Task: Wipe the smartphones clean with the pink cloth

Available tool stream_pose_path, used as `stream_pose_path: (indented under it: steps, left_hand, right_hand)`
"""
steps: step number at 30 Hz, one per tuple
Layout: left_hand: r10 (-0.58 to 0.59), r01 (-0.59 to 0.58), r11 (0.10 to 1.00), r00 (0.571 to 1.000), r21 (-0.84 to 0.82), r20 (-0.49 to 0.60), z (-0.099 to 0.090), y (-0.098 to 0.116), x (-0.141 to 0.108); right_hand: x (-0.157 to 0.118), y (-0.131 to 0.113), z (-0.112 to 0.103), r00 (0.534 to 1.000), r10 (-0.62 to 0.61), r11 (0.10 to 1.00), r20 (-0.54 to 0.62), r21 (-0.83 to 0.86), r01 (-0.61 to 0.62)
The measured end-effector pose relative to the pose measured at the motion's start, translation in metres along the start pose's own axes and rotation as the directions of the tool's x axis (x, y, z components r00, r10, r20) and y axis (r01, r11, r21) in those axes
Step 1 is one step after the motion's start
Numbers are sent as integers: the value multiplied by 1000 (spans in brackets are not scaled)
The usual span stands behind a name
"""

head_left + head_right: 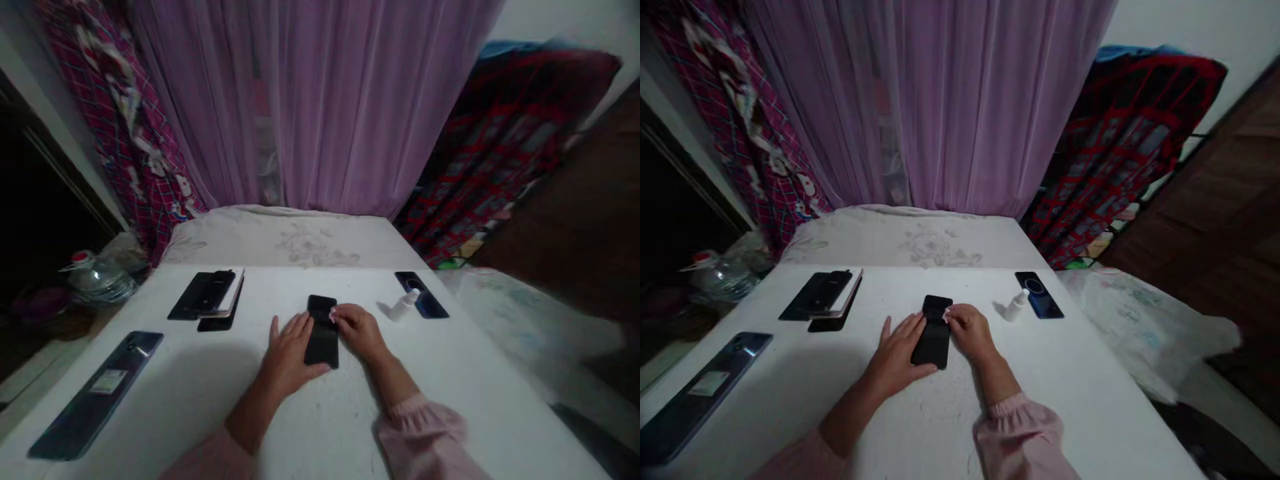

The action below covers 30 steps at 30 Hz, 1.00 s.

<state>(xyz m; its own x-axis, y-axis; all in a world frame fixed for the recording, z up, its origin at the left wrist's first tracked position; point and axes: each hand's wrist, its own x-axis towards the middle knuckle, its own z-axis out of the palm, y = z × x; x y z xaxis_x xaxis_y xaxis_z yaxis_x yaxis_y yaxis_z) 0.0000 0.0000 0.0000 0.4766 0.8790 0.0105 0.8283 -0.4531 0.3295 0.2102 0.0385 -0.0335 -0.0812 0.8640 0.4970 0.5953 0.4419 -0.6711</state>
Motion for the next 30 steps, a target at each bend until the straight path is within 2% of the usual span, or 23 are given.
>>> stream_pose_path:
  steps: [12,23,30]
  left_hand:
    - [6,-6,1000,1000,-11,-1,0,0,2]
    - [16,-16,1000,1000,-11,-12,1,-2,2]
    - [19,-19,1000,1000,-6,-12,1,-2,2]
  right_hand:
    - [25,13,11,995,89,995,-52,-38,-91]
    - [1,2,2,998,57,994,34,93,-60]
    - [27,12,11,987,157,988,-25,11,-156]
